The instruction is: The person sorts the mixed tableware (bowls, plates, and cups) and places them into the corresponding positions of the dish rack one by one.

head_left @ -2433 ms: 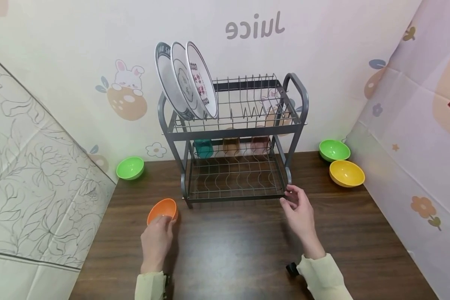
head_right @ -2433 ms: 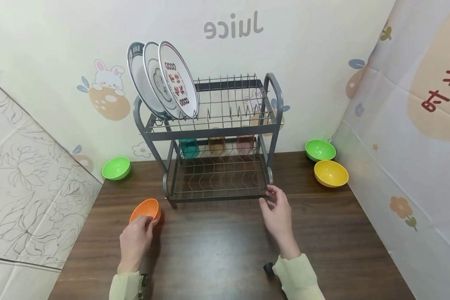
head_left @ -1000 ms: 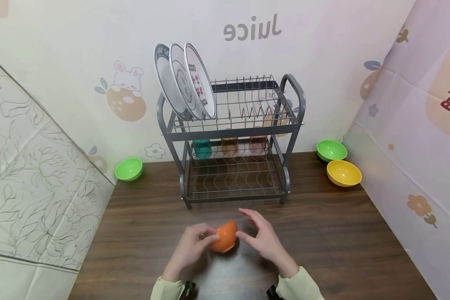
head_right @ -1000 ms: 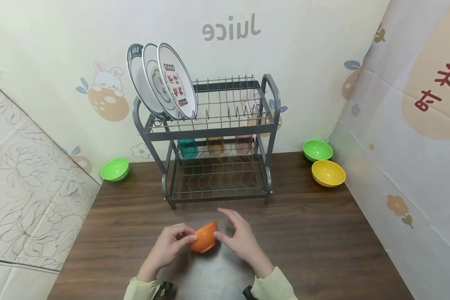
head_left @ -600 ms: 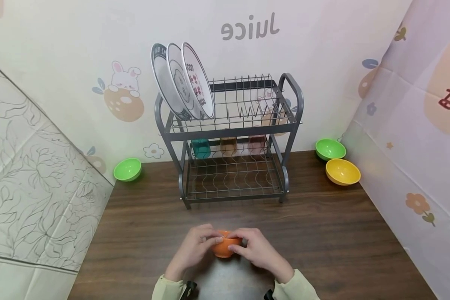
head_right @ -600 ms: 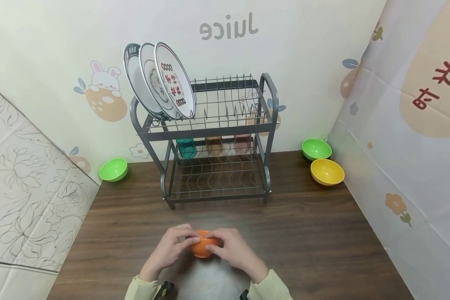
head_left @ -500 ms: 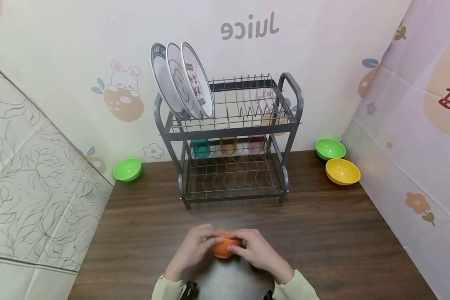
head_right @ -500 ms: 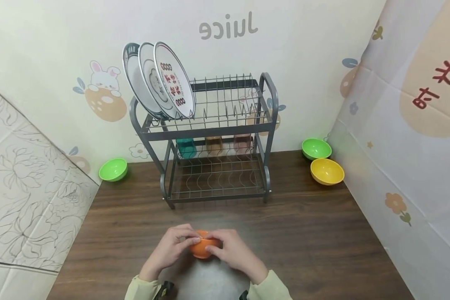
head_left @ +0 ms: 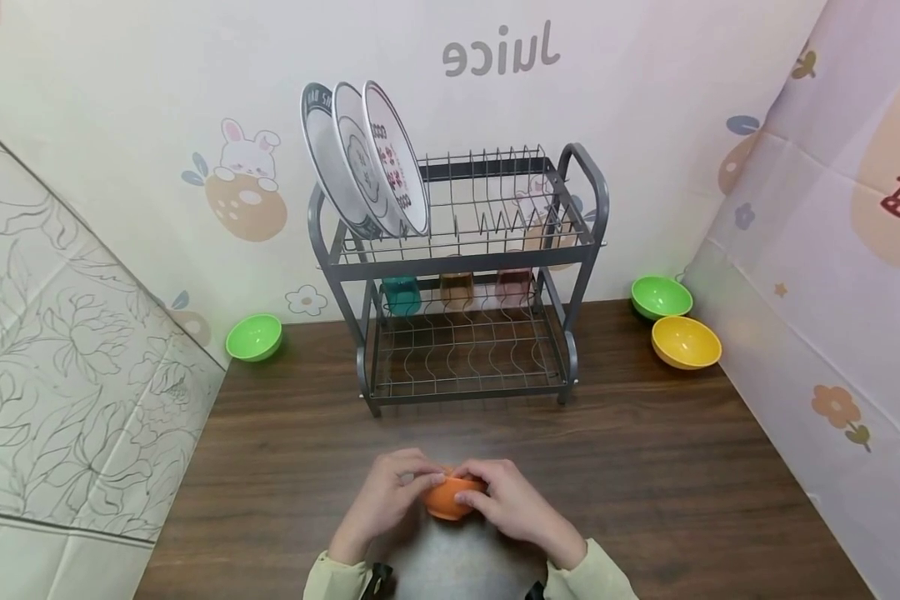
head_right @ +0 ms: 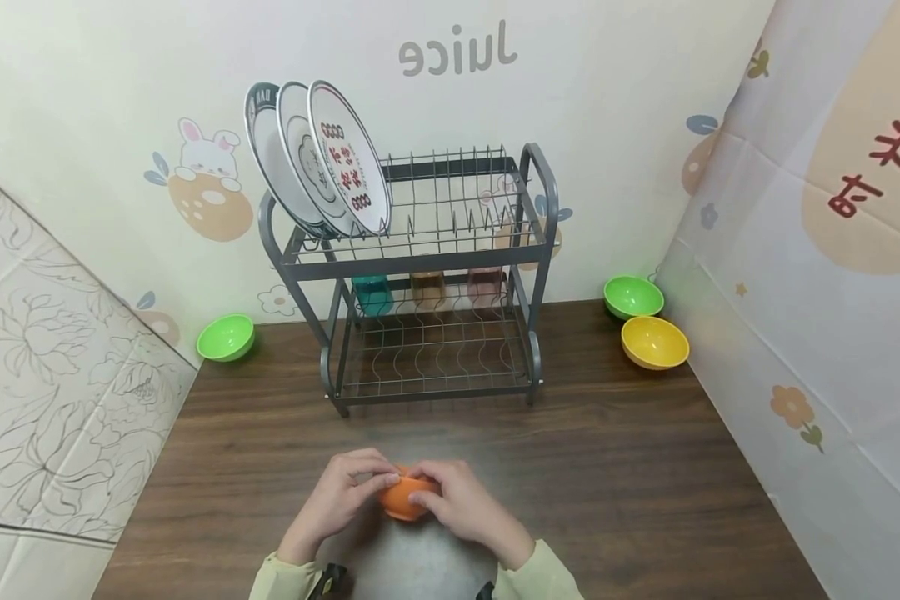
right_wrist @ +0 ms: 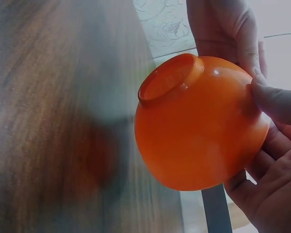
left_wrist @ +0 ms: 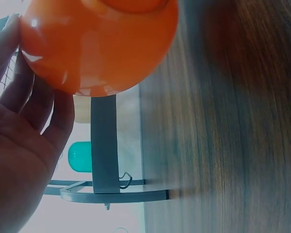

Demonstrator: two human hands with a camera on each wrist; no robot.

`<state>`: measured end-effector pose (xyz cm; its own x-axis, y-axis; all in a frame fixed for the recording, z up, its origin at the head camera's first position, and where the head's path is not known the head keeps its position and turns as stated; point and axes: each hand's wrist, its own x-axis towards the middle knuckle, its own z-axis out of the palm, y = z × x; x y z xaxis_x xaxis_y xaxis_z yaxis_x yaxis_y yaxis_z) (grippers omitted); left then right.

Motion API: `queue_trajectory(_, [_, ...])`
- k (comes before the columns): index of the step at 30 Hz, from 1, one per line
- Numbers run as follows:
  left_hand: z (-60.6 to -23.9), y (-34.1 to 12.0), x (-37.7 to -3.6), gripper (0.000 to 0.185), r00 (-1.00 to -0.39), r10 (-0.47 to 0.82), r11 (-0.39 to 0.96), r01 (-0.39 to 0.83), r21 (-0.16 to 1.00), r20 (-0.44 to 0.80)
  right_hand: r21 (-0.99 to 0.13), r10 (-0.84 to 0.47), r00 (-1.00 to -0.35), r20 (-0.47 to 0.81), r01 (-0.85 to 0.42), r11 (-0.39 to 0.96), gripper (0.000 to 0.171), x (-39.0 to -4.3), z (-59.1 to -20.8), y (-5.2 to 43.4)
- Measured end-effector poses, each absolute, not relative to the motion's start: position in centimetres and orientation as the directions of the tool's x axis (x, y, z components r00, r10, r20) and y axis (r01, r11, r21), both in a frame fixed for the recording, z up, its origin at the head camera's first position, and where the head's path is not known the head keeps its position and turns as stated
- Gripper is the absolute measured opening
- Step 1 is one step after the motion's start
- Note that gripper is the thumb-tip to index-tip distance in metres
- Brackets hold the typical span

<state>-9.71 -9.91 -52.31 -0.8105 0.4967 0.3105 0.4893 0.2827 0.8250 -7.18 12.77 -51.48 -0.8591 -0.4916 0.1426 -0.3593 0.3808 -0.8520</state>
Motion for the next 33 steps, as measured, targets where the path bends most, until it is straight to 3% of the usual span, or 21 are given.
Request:
queue_trajectory(4, [-52.5,-9.8,-9.8,0.004,-0.815,0.441,0.275,0.521,0.808,0.375,-0.848,-0.494,-0.861,0.124,-0.351,0.398,0.012,-7.3,-51.1,12.9])
queue_trajectory(11, [-52.4,-10.1,-10.0,0.009,-0.897,0.243,0.337,0.435,0.835,0.369,-0.856,-0.476,-0.874,0.099,-0.319,0.407,0.012,-7.5,-50.7,13.4])
queue_trajectory(17, [-53.0,-11.3,-10.5,0.003,-0.903,0.158,0.395,0.428,0.813,0.399,-0.862,-0.403,-0.902,0.152,-0.321,0.392,0.014,-8.2,-49.8,14.3])
queue_trajectory(28, [-53.4,-15.2,-11.3,0.006,-0.963,-0.024,0.519,0.217,0.827,0.268,-0.919,-0.121,-0.967,0.224,-0.251,0.303,0.018,-10.7,-47.7,17.0])
queue_trajectory(33, [-53.5,-16.0,-11.2,0.007,-0.966,-0.059,0.557,0.177,0.812,0.251,-0.971,0.053,-0.98,0.194,-0.184,0.151,0.023,-12.6,-47.1,17.7])
